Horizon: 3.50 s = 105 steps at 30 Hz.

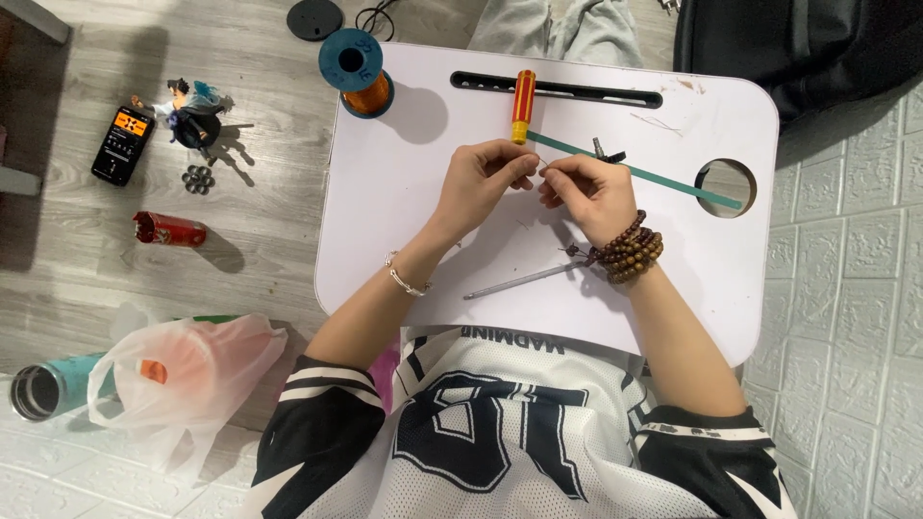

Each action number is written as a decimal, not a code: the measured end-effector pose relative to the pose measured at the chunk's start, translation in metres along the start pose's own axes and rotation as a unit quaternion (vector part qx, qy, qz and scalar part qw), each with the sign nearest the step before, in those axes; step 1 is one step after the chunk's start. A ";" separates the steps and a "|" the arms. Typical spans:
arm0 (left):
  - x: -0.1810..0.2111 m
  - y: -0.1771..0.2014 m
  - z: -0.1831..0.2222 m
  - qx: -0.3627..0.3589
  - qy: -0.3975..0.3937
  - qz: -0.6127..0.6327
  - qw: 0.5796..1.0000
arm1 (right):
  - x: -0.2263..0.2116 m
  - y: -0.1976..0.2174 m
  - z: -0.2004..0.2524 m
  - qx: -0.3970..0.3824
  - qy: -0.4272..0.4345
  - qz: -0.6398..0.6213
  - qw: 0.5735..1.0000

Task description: Winding thin copper wire around a small electronic component core by hand.

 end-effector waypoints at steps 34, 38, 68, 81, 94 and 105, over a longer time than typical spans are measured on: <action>-0.003 -0.002 0.000 0.036 -0.014 -0.028 0.999 | -0.002 0.004 -0.002 0.063 0.005 0.014 0.998; 0.002 -0.007 0.001 0.017 -0.006 -0.026 0.999 | 0.000 0.005 0.000 0.068 0.001 0.014 0.998; -0.016 -0.010 -0.001 -0.028 0.032 0.036 0.998 | 0.014 0.006 0.000 0.020 -0.026 -0.013 0.999; -0.016 -0.005 -0.003 -0.016 0.008 0.029 0.999 | 0.017 0.005 -0.001 0.000 -0.013 -0.016 1.000; -0.025 -0.007 -0.004 -0.032 0.025 0.057 0.998 | 0.010 0.010 -0.002 0.003 0.006 -0.015 1.000; -0.014 -0.002 -0.004 -0.019 0.002 0.045 0.999 | 0.002 0.015 -0.005 0.004 0.018 -0.020 1.000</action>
Point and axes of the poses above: each hand's wrist, its own z-axis away from the middle knuckle, its own y-axis out of the back of the hand, x = y × z, the point moved 8 cm from there along -z, towards the middle knuckle, and after that the axes turned 2 degrees about y, right-handed, at the moved point
